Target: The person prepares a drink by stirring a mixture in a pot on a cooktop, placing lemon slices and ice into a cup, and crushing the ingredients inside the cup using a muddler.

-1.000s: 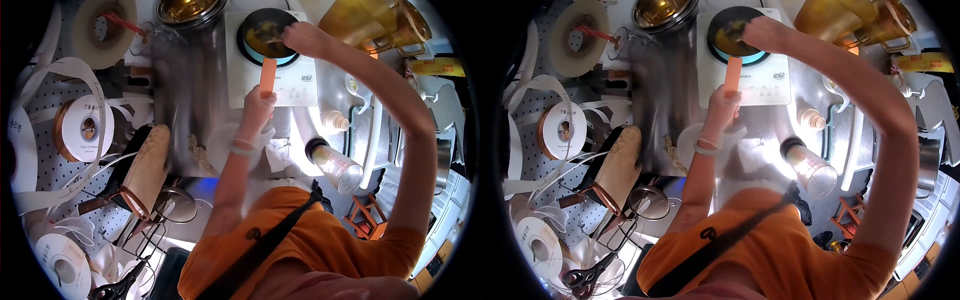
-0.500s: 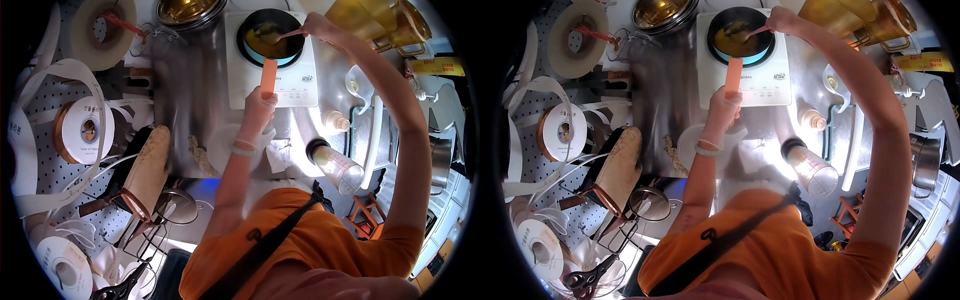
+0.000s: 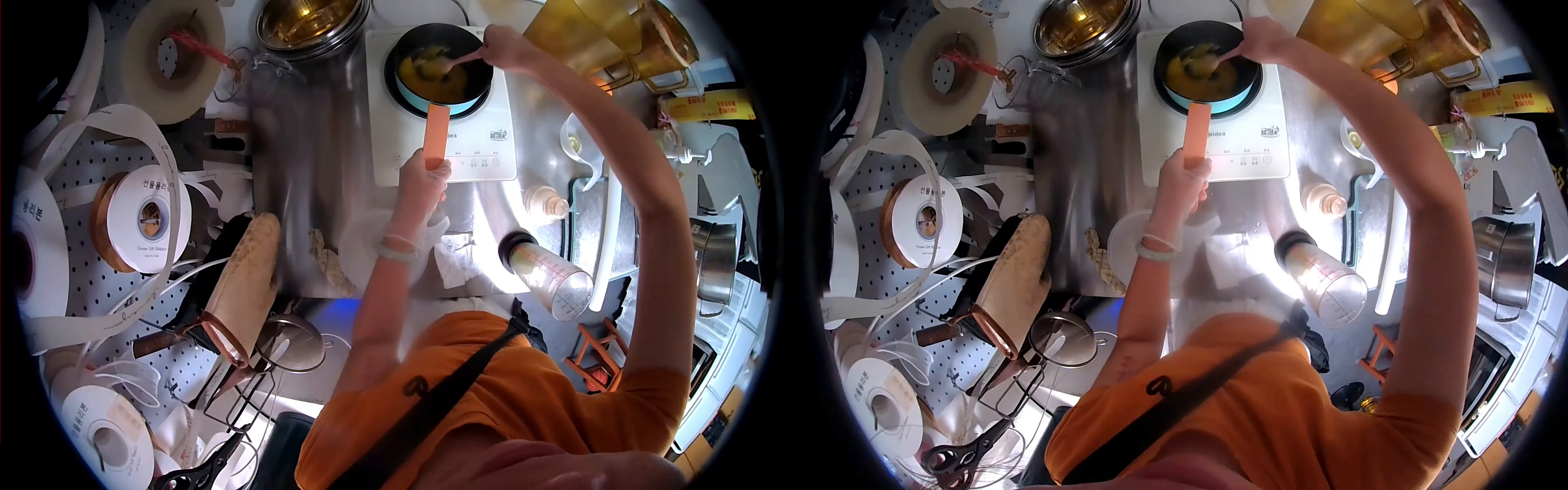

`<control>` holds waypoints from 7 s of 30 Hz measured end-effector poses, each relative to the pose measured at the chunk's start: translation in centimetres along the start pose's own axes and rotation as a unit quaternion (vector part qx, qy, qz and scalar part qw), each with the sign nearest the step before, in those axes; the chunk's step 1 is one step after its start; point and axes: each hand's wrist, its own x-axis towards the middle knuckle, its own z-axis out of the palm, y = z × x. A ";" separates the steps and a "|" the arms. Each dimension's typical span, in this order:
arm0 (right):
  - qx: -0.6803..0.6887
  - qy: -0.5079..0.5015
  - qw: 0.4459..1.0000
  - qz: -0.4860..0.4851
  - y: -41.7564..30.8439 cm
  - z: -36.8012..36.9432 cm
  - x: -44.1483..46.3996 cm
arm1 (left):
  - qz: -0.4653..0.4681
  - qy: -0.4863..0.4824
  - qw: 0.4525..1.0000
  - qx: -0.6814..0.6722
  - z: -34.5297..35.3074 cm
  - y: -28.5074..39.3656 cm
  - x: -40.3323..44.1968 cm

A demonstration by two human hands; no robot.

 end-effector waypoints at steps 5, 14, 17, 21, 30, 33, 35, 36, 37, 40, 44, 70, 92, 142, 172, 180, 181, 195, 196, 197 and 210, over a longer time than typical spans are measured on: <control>-0.062 0.065 0.993 -0.081 2.6 -1.3 1.0 | 0.037 0.007 0.999 -0.011 0.1 -0.7 0.2; -0.144 -0.042 0.957 -0.250 -3.1 -3.0 -5.9 | 0.038 0.016 0.999 -0.014 0.4 -1.2 0.7; -0.035 0.117 0.949 -0.291 -1.7 -2.1 -1.5 | 0.014 0.008 1.000 0.007 0.2 -1.0 0.7; -0.137 0.149 0.958 -0.203 -3.4 -0.2 1.7 | -0.004 0.011 1.000 0.027 0.0 -0.3 0.5; -0.221 -0.063 0.924 -0.307 -2.9 -4.9 -1.7 | 0.006 0.003 1.000 0.018 -0.2 -0.5 0.7; -0.239 0.043 0.946 -0.217 -3.1 -3.3 0.0 | -0.004 -0.003 1.000 0.017 -0.2 -0.2 0.6; -0.195 0.116 0.937 -0.267 -1.0 1.0 0.3 | -0.012 -0.003 1.000 0.024 -0.1 0.2 0.4; -0.148 0.184 0.920 -0.312 -0.4 2.4 0.1 | -0.007 0.002 1.000 0.022 -0.1 0.2 0.3; -0.202 0.058 0.939 -0.272 -1.4 1.3 -0.9 | -0.003 0.008 1.000 0.018 0.0 0.1 0.2; -0.238 -0.062 0.916 -0.317 -2.0 -2.4 -4.0 | 0.007 0.001 1.000 0.025 -0.1 -0.5 0.7; -0.145 0.121 0.914 -0.360 -0.4 -2.8 -1.4 | 0.005 -0.002 1.000 0.021 -0.1 -0.4 0.6; -0.087 -0.011 0.968 -0.236 -6.6 -1.8 -4.5 | -0.014 -0.003 0.999 0.036 -0.1 0.6 0.1; -0.237 -0.024 0.919 -0.314 -4.3 -2.9 -4.5 | 0.011 0.015 0.999 0.031 0.0 0.0 0.3; -0.176 0.040 0.981 -0.071 -2.1 -1.0 5.6 | 0.008 -0.011 1.000 0.026 -0.5 -0.5 1.0; -0.350 0.160 0.810 -0.442 -3.9 -6.3 -3.7 | 0.013 0.004 0.999 0.042 -0.5 -0.4 1.0; -0.172 0.003 0.982 -0.074 0.8 -1.6 2.7 | 0.005 0.013 0.999 0.037 -0.2 0.1 0.4; -0.172 0.000 0.982 -0.075 0.8 -2.1 2.7 | 0.014 0.023 0.999 0.030 -0.2 0.1 0.4; 0.009 0.005 0.998 -0.068 -1.2 1.1 -0.5 | 0.022 0.004 0.999 0.035 -0.2 -0.2 0.8; -0.134 0.058 0.963 -0.225 -2.4 -0.5 -1.6 | 0.020 0.004 0.999 0.036 -0.2 -0.1 0.9; -0.124 0.116 0.946 -0.276 -3.8 -1.1 -4.2 | 0.021 0.003 0.999 0.035 -0.2 -0.1 0.9; -0.185 0.010 0.943 -0.275 -5.3 -1.5 -6.1 | 0.011 0.014 0.999 0.041 -0.1 -0.1 0.5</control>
